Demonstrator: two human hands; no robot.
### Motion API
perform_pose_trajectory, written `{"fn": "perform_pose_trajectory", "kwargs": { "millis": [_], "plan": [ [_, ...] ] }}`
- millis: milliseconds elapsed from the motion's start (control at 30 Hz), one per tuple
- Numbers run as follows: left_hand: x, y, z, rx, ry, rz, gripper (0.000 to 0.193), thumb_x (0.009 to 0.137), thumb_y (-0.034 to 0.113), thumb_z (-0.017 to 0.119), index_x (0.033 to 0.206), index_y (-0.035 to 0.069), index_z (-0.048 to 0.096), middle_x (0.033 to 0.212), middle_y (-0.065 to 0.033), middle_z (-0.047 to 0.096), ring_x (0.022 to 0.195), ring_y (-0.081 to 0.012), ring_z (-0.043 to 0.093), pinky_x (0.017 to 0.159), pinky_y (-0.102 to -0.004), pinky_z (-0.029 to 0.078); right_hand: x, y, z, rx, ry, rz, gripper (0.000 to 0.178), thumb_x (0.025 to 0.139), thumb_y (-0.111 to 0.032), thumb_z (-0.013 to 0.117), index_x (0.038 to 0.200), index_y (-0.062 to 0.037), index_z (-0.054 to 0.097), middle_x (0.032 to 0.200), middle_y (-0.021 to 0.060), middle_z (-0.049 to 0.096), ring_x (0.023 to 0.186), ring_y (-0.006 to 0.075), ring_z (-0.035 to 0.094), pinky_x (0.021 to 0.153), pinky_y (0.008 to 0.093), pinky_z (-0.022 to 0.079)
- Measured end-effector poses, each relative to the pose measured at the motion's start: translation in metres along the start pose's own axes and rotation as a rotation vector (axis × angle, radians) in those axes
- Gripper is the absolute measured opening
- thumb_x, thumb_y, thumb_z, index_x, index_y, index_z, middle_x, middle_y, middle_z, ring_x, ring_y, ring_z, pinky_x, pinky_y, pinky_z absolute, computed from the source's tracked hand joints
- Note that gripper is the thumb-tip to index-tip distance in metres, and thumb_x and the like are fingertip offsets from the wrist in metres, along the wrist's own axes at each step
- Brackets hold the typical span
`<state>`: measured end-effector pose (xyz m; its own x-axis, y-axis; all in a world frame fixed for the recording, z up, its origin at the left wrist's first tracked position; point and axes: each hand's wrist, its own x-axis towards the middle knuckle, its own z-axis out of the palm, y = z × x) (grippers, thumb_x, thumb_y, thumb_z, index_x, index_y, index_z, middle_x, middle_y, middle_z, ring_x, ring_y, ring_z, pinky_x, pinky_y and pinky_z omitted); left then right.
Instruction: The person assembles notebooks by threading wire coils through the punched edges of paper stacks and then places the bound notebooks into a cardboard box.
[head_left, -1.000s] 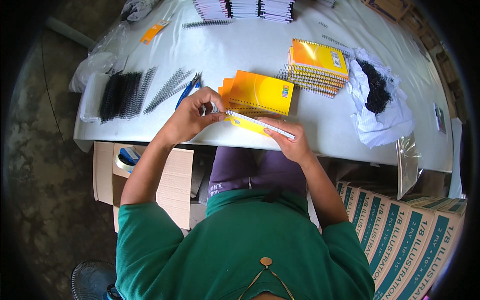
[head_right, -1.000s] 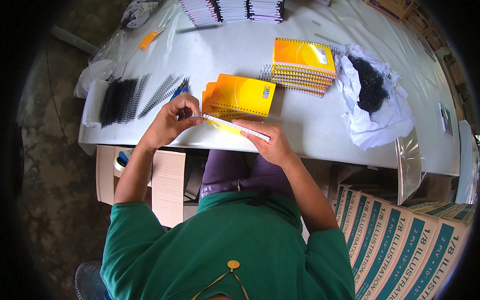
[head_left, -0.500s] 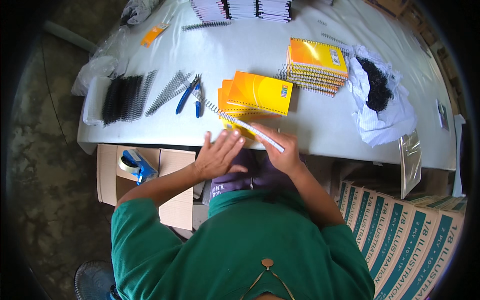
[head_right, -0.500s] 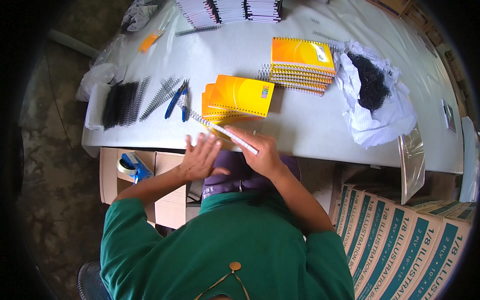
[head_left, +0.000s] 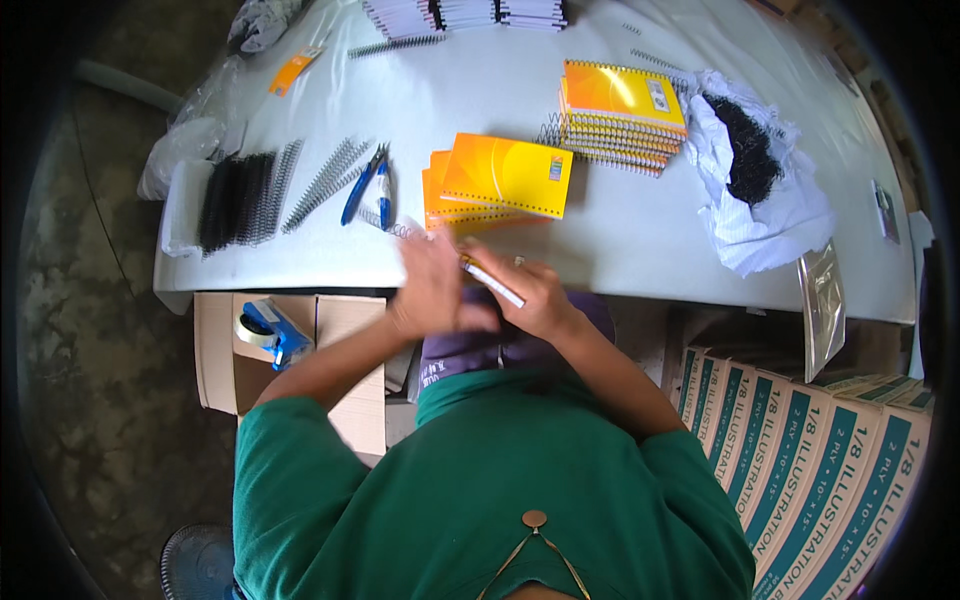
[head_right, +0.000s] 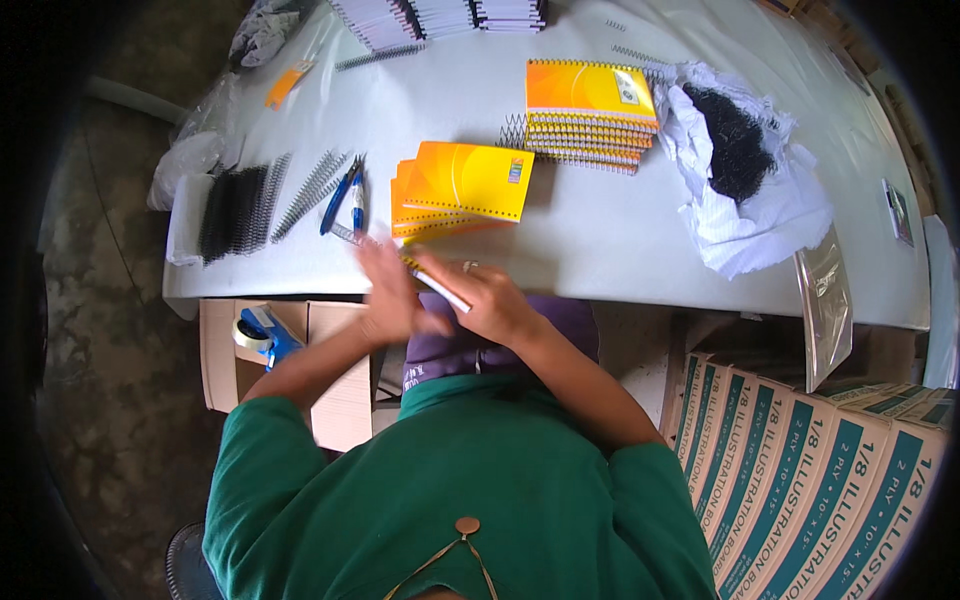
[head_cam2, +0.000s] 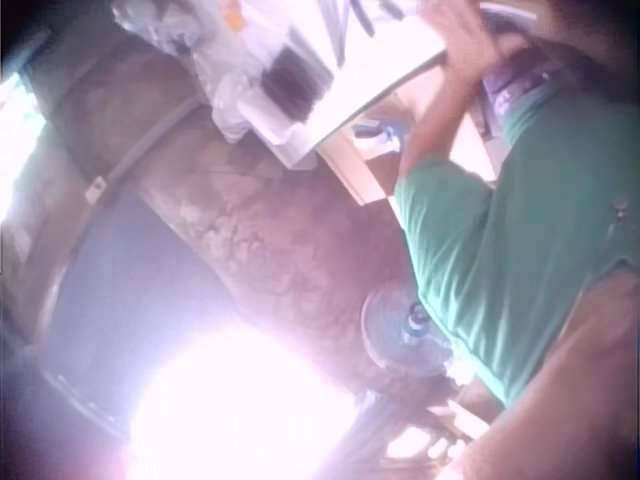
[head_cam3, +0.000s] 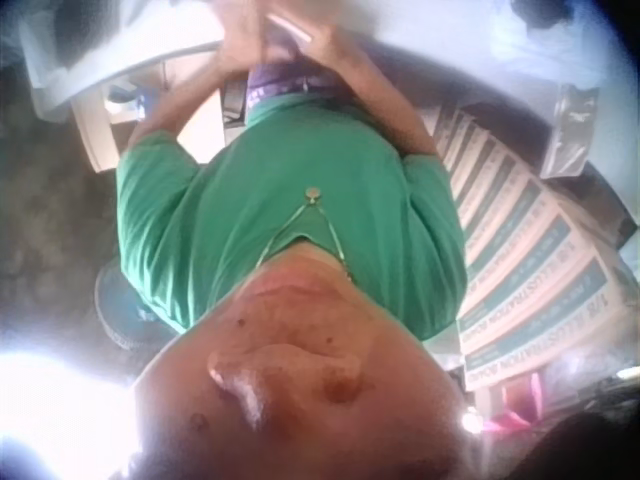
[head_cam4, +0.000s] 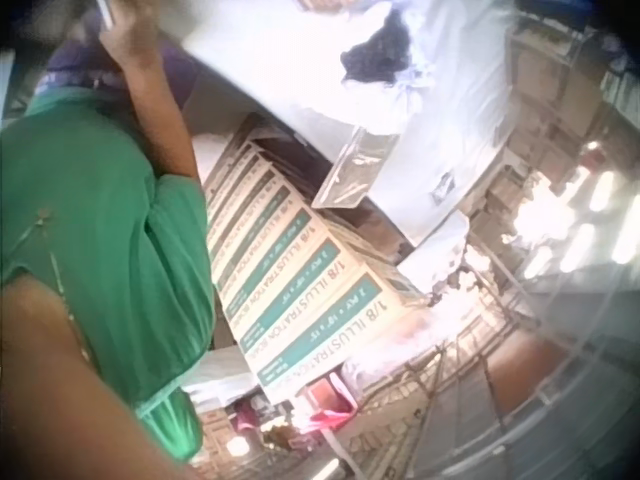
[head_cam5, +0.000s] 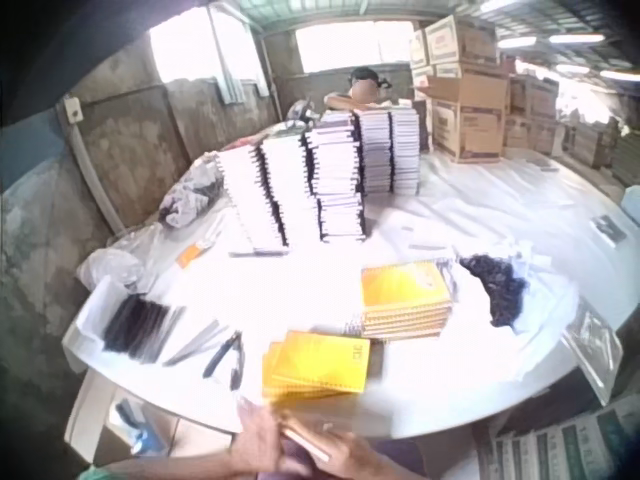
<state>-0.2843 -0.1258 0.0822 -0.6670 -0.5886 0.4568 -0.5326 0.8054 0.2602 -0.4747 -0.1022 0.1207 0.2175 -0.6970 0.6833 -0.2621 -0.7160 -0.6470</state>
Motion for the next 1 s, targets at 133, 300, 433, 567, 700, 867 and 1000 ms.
{"fn": "perform_pose_trajectory", "kwargs": {
  "millis": [133,300,433,567,700,867,1000],
  "plan": [
    [0.032,-0.005,-0.032,0.345,0.272,0.389,0.103,0.066,0.072,0.052,0.124,-0.010,0.032,0.122,-0.0328,0.039,0.104,-0.0493,0.044,0.083,-0.0624,0.035,-0.009,0.002,0.000,-0.067,-0.065,0.067,0.052,0.067,0.008,0.056,0.118,-0.0047,0.055,0.114,0.0102,0.059,0.087,0.0251,0.064,0.073,0.0343,0.053],
    [0.003,0.018,-0.011,0.073,-0.226,0.199,0.093,0.070,0.072,0.046,0.118,-0.007,0.041,0.108,-0.0323,0.047,0.096,-0.0453,0.049,0.078,-0.0570,0.038,0.006,0.001,0.003,0.077,-0.044,0.127,0.044,0.072,0.001,0.057,0.116,-0.0054,0.056,0.111,0.0126,0.060,0.083,0.0278,0.064,0.071,0.0358,0.052],
    [0.039,0.016,-0.033,0.477,0.128,0.388,0.087,0.073,0.069,0.045,0.116,-0.006,0.043,0.108,-0.0305,0.047,0.094,-0.0416,0.050,0.075,-0.0550,0.039,0.005,0.008,0.014,0.096,-0.058,0.087,0.049,0.075,-0.002,0.058,0.123,-0.0059,0.049,0.104,0.0154,0.062,0.083,0.0300,0.064,0.071,0.0372,0.051],
    [0.023,0.028,-0.008,0.022,0.056,0.255,0.091,0.074,0.060,0.056,0.124,-0.012,0.034,0.129,-0.0361,0.030,0.112,-0.0508,0.037,0.090,-0.0615,0.029,0.016,0.007,0.009,0.225,-0.046,0.167,0.058,0.076,-0.002,0.058,0.130,-0.0091,0.040,0.106,0.0163,0.062,0.087,0.0327,0.063,0.073,0.0379,0.051],
    [0.057,0.048,-0.053,0.058,0.094,0.082,0.066,0.078,0.044,0.061,0.124,-0.001,0.045,0.124,-0.0227,0.044,0.117,-0.0413,0.040,0.098,-0.0544,0.024,0.003,0.017,0.010,0.294,-0.034,0.300,0.059,0.075,0.000,0.060,0.128,-0.0096,0.037,0.106,0.0155,0.061,0.096,0.0357,0.060,0.075,0.0380,0.050],
    [0.084,0.051,-0.075,0.093,-0.006,0.048,0.029,0.074,0.019,0.068,0.101,0.013,0.061,0.097,-0.0012,0.061,0.094,-0.0163,0.057,0.086,-0.0354,0.032,0.018,0.013,0.007,0.282,0.042,0.327,0.057,0.075,-0.003,0.064,0.122,-0.0086,0.032,0.102,0.0181,0.060,0.092,0.0372,0.061,0.071,0.0397,0.049],
    [0.099,0.034,-0.086,0.034,-0.134,0.080,0.019,0.074,0.021,0.069,0.090,0.014,0.061,0.087,0.0016,0.061,0.083,-0.0153,0.057,0.077,-0.0339,0.034,0.020,0.012,0.006,0.332,0.034,0.421,0.057,0.077,-0.004,0.065,0.122,-0.0054,0.029,0.108,0.0207,0.056,0.094,0.0357,0.061,0.074,0.0391,0.049]
  ]
}}
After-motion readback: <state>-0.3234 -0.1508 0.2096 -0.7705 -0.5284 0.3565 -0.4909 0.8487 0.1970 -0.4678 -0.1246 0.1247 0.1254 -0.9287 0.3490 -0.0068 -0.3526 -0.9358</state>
